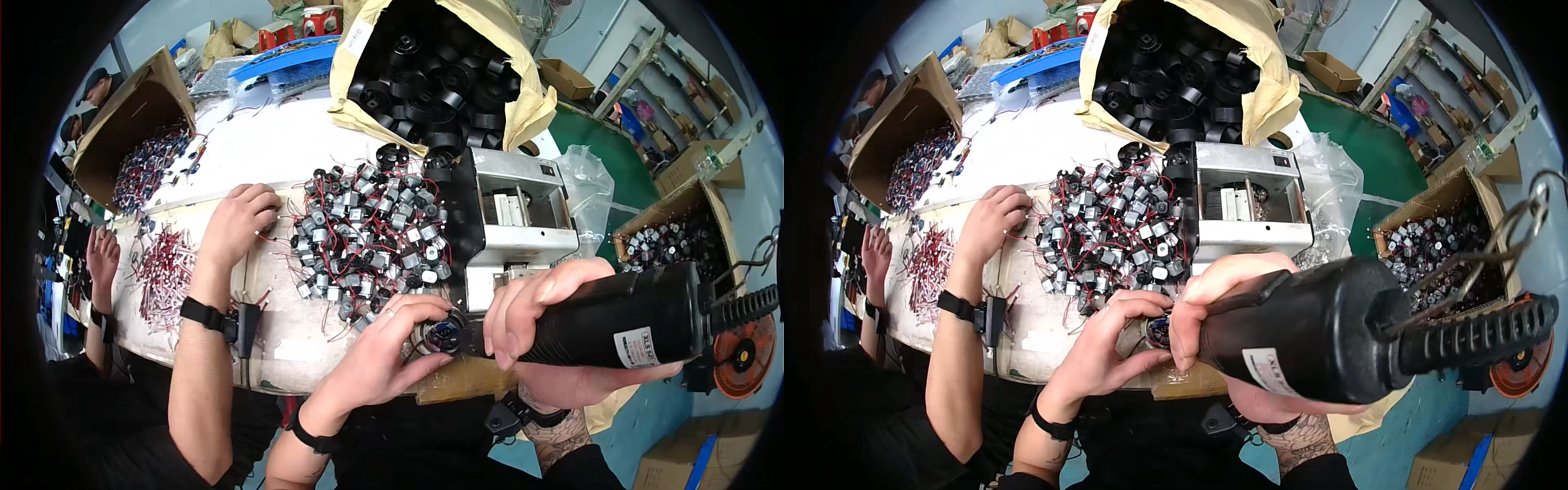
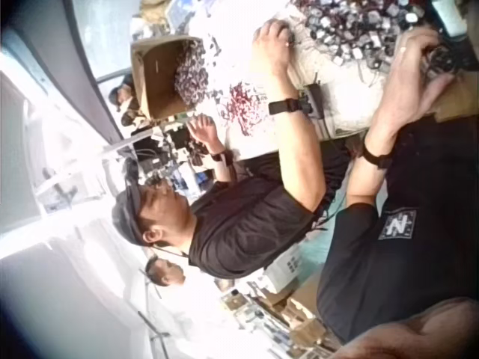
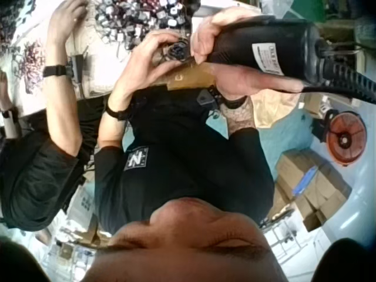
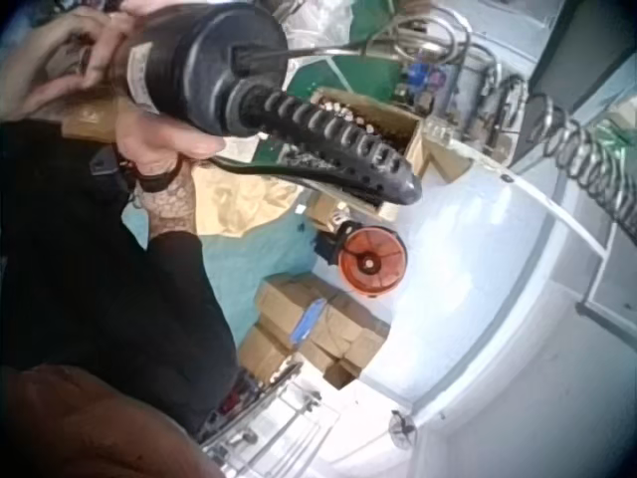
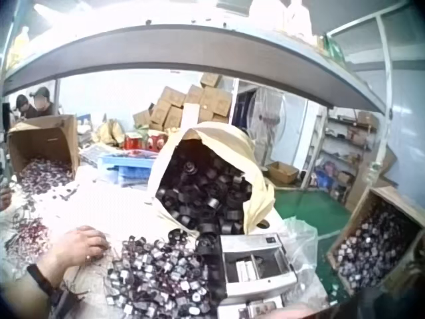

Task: The person is assembling motor components by fitting plastic caps onto the motor bodies using a manual press tool.

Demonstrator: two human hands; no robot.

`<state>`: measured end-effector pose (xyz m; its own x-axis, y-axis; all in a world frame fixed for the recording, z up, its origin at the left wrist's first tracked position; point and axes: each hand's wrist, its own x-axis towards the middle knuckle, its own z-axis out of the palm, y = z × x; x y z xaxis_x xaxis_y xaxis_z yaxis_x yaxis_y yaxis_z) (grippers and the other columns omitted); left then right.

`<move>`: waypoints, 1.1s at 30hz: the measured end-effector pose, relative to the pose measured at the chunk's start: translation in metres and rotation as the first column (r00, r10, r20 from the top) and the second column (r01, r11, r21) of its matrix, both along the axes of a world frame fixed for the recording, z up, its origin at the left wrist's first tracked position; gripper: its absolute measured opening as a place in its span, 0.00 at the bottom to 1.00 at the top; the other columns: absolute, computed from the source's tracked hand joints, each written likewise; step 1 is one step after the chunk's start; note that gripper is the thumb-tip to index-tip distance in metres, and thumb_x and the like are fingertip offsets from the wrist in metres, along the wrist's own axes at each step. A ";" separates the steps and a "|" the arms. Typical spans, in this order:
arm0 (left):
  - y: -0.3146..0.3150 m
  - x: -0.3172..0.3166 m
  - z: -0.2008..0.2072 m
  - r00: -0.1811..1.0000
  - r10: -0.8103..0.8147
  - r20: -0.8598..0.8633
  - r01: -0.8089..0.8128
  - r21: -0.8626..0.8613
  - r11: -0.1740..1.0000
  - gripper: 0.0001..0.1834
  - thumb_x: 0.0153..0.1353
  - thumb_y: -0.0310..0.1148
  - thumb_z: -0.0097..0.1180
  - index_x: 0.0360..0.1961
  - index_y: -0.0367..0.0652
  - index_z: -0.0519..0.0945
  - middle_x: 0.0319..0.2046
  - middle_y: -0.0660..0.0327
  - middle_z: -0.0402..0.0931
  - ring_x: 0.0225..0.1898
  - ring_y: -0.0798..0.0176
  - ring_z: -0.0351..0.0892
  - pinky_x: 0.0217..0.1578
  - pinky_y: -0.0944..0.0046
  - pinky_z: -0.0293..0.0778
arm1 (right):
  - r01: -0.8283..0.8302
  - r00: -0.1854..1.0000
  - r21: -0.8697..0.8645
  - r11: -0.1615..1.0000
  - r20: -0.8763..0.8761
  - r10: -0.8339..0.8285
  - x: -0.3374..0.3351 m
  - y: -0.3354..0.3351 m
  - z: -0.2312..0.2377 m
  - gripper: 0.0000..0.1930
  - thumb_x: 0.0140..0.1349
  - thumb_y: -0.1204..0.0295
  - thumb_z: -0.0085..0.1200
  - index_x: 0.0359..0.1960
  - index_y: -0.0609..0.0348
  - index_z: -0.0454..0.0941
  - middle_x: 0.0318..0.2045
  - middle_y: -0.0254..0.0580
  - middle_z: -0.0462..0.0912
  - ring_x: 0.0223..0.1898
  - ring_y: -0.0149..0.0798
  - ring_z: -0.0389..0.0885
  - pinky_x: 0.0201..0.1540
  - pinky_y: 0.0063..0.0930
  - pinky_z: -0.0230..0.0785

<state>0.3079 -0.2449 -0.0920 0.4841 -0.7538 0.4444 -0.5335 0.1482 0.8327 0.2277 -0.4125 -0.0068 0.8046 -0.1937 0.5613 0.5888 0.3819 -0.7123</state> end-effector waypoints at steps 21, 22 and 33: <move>-0.011 -0.010 0.024 0.959 0.186 0.213 -0.225 0.173 0.959 0.13 0.51 0.25 0.67 0.36 0.36 0.77 0.41 0.54 0.76 0.47 0.50 0.75 0.47 0.56 0.71 | 0.131 0.990 0.121 0.984 0.044 -0.137 -0.031 -0.024 0.002 0.62 0.48 0.18 0.28 0.56 0.77 0.63 0.20 0.51 0.76 0.18 0.41 0.74 0.23 0.33 0.72; -0.011 -0.009 0.026 0.945 0.201 0.256 -0.240 0.128 0.962 0.12 0.51 0.23 0.66 0.35 0.36 0.76 0.41 0.54 0.77 0.45 0.51 0.76 0.46 0.57 0.71 | 0.158 0.986 -0.017 0.987 0.052 -0.157 -0.029 -0.026 -0.001 0.53 0.57 0.23 0.30 0.58 0.70 0.64 0.20 0.46 0.76 0.15 0.36 0.73 0.19 0.30 0.68; -0.018 -0.004 0.017 0.936 0.230 0.266 -0.209 -0.106 0.972 0.09 0.54 0.17 0.62 0.35 0.36 0.77 0.33 0.52 0.83 0.35 0.54 0.82 0.39 0.60 0.77 | 0.222 0.907 -0.049 0.974 -0.356 -0.225 -0.039 -0.019 -0.035 0.61 0.42 0.22 0.48 0.59 0.75 0.66 0.29 0.48 0.81 0.28 0.34 0.79 0.33 0.26 0.73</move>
